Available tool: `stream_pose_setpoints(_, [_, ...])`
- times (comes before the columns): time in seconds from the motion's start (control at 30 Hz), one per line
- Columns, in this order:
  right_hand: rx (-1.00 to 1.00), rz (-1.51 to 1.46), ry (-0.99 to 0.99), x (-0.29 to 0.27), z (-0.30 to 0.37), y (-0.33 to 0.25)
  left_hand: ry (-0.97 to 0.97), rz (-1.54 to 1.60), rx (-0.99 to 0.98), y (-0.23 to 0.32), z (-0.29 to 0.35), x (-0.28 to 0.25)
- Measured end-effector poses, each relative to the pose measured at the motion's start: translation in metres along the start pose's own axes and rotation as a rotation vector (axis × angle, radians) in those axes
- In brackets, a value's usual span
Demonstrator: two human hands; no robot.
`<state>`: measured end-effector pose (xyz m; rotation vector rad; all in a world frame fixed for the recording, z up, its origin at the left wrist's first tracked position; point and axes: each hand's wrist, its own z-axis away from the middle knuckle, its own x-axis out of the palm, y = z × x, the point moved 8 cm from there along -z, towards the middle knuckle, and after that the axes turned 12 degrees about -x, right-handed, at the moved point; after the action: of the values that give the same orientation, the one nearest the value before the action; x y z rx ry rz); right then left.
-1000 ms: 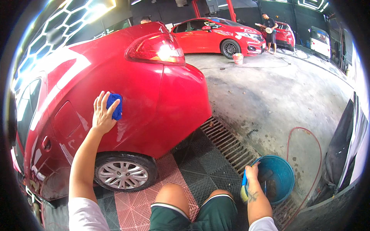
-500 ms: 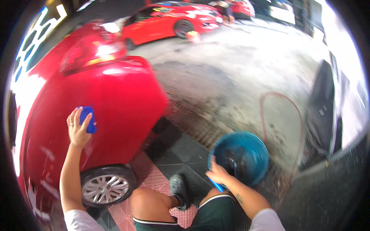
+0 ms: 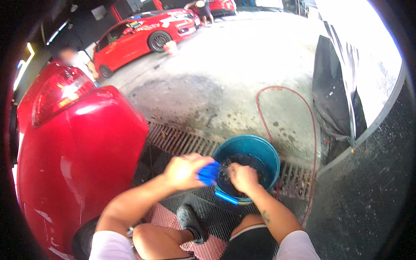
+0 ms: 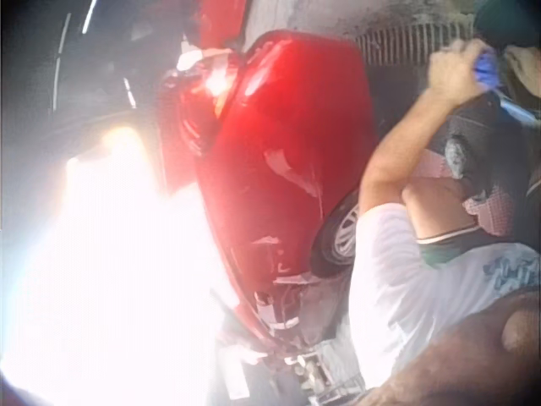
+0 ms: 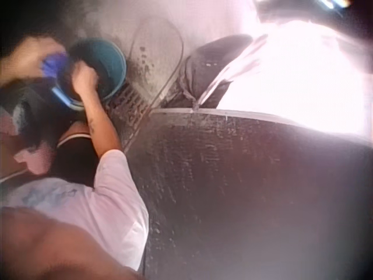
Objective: The person wipes the rear and side panels of a red car using a blue cloth and a small abrasive pad. They repeatedly dip the pad into a bucket of water and continue scrubbing the car's surface.
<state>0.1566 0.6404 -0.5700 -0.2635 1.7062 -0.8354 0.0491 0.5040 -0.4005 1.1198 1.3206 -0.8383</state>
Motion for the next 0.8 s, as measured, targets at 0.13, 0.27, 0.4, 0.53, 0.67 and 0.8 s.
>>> stream_pose_setpoints(0.13, [0.161, 0.322, -0.142, 0.003, -0.036, 0.111, -0.457, 0.006, -0.011, 0.073, -0.063, 0.099])
stream_pose_setpoints(0.27, [0.302, 0.228, -0.496, 0.052, -0.021, 0.15, -0.938, -0.297, -0.007, 0.08, -0.086, 0.226])
stream_pose_setpoints(0.4, [0.368, 0.176, -0.627, 0.067, -0.023, 0.132, -1.179, -0.447, -0.122, 0.011, -0.094, 0.356])
stream_pose_setpoints(0.53, [0.372, 0.167, -0.432, 0.045, -0.01, 0.13, -0.858, -0.392, -0.145, 0.004, -0.103, 0.386])
stream_pose_setpoints(0.67, [0.216, 0.274, -0.463, 0.053, -0.004, 0.101, -0.781, -0.327, -0.304, -0.007, -0.077, 0.42])
stream_pose_setpoints(0.8, [0.132, 0.355, -0.389, 0.066, 0.007, 0.089, -0.895, -0.218, -0.484, -0.015, -0.054, 0.428])
